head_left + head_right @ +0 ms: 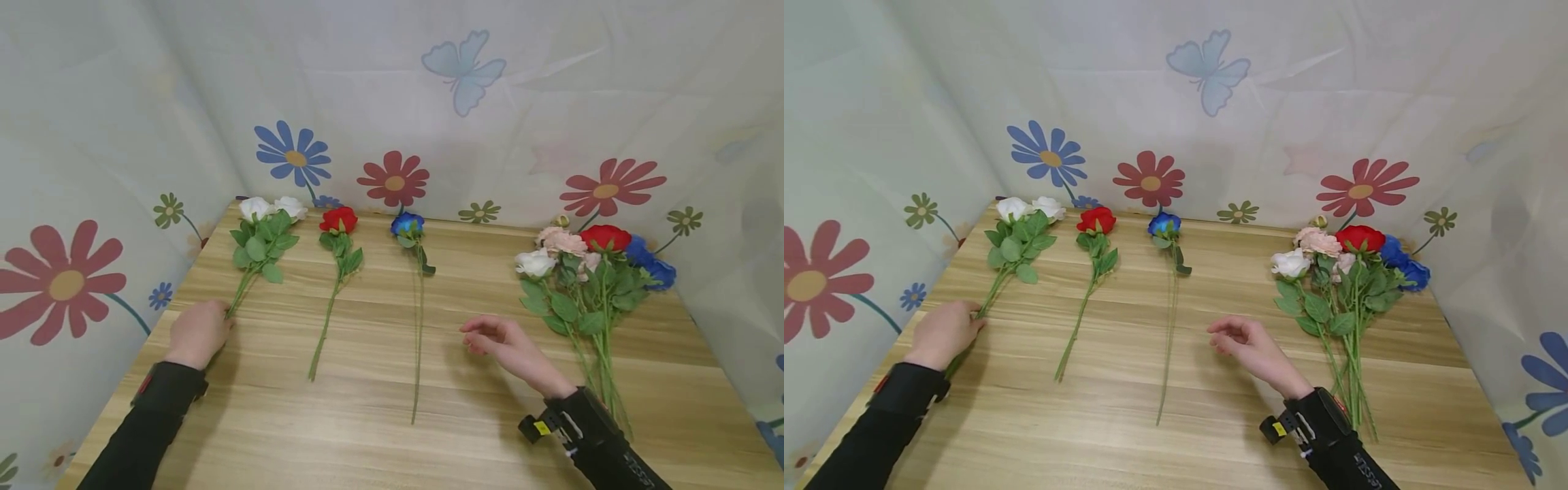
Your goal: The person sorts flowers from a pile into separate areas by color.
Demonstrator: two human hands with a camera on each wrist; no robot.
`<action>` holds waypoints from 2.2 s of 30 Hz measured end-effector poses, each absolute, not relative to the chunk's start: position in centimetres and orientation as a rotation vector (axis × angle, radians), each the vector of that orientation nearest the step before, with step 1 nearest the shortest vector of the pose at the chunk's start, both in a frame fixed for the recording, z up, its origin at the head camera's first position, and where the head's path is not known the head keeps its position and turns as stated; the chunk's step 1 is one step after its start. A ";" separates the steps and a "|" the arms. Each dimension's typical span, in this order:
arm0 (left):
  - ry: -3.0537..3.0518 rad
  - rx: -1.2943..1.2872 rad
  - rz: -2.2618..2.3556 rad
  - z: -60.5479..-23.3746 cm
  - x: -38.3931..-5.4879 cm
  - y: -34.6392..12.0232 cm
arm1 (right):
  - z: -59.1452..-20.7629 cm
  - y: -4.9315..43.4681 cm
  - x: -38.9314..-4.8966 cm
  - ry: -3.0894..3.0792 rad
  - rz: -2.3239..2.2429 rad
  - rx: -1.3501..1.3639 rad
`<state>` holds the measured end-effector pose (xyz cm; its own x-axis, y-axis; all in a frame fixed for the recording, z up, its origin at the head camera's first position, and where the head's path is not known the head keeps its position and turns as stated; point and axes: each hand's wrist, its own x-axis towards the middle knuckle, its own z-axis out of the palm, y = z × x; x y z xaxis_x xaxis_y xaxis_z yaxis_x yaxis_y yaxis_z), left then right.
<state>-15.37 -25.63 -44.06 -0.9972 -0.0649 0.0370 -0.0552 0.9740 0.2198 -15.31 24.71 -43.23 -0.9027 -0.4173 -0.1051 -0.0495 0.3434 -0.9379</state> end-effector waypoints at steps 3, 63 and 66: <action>-3.079 0.104 -0.338 -44.1 -15.4 -25.6 | -43.3 24.7 -15.3 2.277 -1.585 -0.425; -2.737 -0.594 -0.707 -43.0 -18.8 -1.1 | -44.7 25.4 -15.4 3.211 -0.939 -0.599; -2.743 -0.664 -0.718 -43.2 -18.7 0.8 | -44.6 26.7 -15.3 3.256 -0.903 -0.597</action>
<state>-18.70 0.80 -43.23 -0.8712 0.3676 0.3255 0.4799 0.7775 0.4065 -15.31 26.74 -44.60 -0.8991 -0.2478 0.3607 -0.3983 0.8051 -0.4396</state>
